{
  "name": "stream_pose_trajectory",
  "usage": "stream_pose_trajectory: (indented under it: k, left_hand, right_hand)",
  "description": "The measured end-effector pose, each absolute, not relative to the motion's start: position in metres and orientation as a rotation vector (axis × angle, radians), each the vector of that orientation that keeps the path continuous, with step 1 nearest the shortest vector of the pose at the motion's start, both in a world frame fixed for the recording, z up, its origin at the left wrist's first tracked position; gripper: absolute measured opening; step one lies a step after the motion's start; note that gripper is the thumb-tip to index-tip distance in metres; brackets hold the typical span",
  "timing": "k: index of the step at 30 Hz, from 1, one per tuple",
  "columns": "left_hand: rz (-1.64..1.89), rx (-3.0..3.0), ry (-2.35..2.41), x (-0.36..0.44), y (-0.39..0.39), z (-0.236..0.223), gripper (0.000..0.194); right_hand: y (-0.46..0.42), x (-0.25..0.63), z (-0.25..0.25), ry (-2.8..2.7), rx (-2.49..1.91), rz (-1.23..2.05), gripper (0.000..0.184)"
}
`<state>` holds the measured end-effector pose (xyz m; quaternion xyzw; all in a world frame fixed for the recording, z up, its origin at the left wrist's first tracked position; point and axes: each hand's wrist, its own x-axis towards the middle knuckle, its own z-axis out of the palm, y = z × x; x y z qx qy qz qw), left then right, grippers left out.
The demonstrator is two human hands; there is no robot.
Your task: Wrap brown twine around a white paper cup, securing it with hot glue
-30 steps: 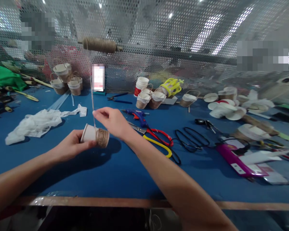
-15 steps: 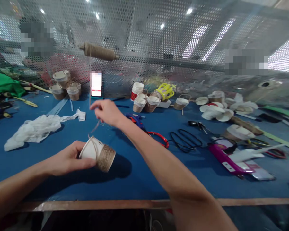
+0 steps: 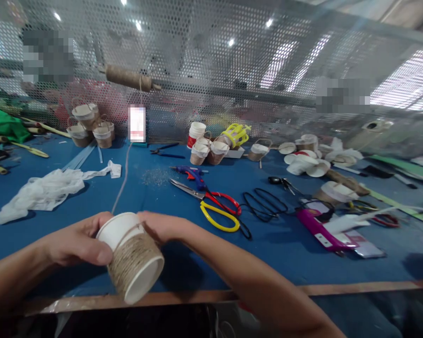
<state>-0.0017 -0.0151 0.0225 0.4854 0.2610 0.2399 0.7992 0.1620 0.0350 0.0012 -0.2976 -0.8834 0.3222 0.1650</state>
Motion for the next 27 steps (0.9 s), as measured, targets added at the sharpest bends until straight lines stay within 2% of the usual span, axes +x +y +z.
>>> stream_pose_trajectory:
  k: [5,8,16,20,27]
  left_hand:
    - [0.725,1.025,0.69,-0.001,-0.002,0.012,0.014]
    - [0.869,1.077,0.809,0.0,0.007,0.003,0.017]
    - [0.905,1.205,0.956,0.004,0.011,-0.004,0.017]
    - [0.87,1.249,1.003,0.008,0.009,0.0,0.013]
    - [0.823,1.262,0.954,0.006,0.01,-0.008,0.014]
  right_hand:
    - [0.081,0.151,0.007,-2.354,-1.105,0.689,0.027]
    - [0.09,0.159,0.016,-2.227,-1.2,0.554,0.027]
    - [0.048,0.181,0.033,-2.226,-1.017,0.775,0.026]
    - [0.036,0.176,0.029,-2.314,-0.835,0.764,0.023]
    - [0.03,0.167,0.025,-2.305,-0.758,0.812,0.023]
